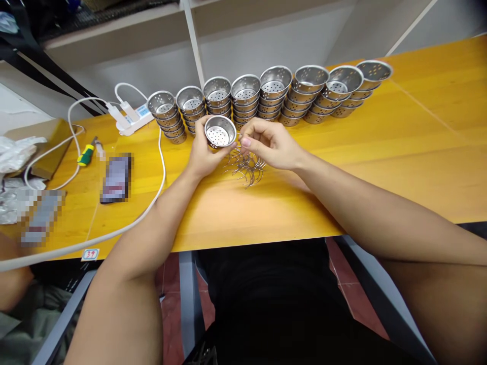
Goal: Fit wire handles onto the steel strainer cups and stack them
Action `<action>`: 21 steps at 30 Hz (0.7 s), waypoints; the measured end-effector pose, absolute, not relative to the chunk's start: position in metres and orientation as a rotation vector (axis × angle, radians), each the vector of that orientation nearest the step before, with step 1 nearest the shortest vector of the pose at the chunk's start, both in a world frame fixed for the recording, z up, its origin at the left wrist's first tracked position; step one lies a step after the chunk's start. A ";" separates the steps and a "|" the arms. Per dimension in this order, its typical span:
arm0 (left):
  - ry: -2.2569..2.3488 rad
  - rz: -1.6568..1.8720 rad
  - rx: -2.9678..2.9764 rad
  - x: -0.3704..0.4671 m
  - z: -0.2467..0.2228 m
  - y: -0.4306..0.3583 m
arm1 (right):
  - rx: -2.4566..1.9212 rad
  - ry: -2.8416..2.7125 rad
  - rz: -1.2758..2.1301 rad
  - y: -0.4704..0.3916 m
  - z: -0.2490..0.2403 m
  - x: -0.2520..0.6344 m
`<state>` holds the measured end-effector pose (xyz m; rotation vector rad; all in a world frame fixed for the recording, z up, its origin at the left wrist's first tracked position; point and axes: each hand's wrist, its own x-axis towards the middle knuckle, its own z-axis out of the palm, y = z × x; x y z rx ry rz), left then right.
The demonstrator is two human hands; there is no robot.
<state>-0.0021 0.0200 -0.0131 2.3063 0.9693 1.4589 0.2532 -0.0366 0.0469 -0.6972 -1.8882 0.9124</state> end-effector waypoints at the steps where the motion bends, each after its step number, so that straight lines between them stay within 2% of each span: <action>1: 0.986 1.483 2.231 -0.005 -0.019 0.025 | -0.692 -1.922 0.856 -0.035 0.045 0.256; 7: 0.978 1.565 2.134 -0.010 -0.030 0.037 | -1.008 -2.288 0.349 -0.025 0.035 0.275; 12: 0.705 1.316 2.078 0.004 -0.025 0.023 | -0.882 -2.361 0.243 -0.031 0.044 0.268; 17: 0.553 1.162 1.957 0.010 -0.015 0.011 | -0.786 -2.417 0.194 -0.030 0.075 0.278; 21: 0.724 1.133 1.964 0.008 -0.006 -0.002 | -0.982 -2.115 -0.114 -0.013 0.114 0.345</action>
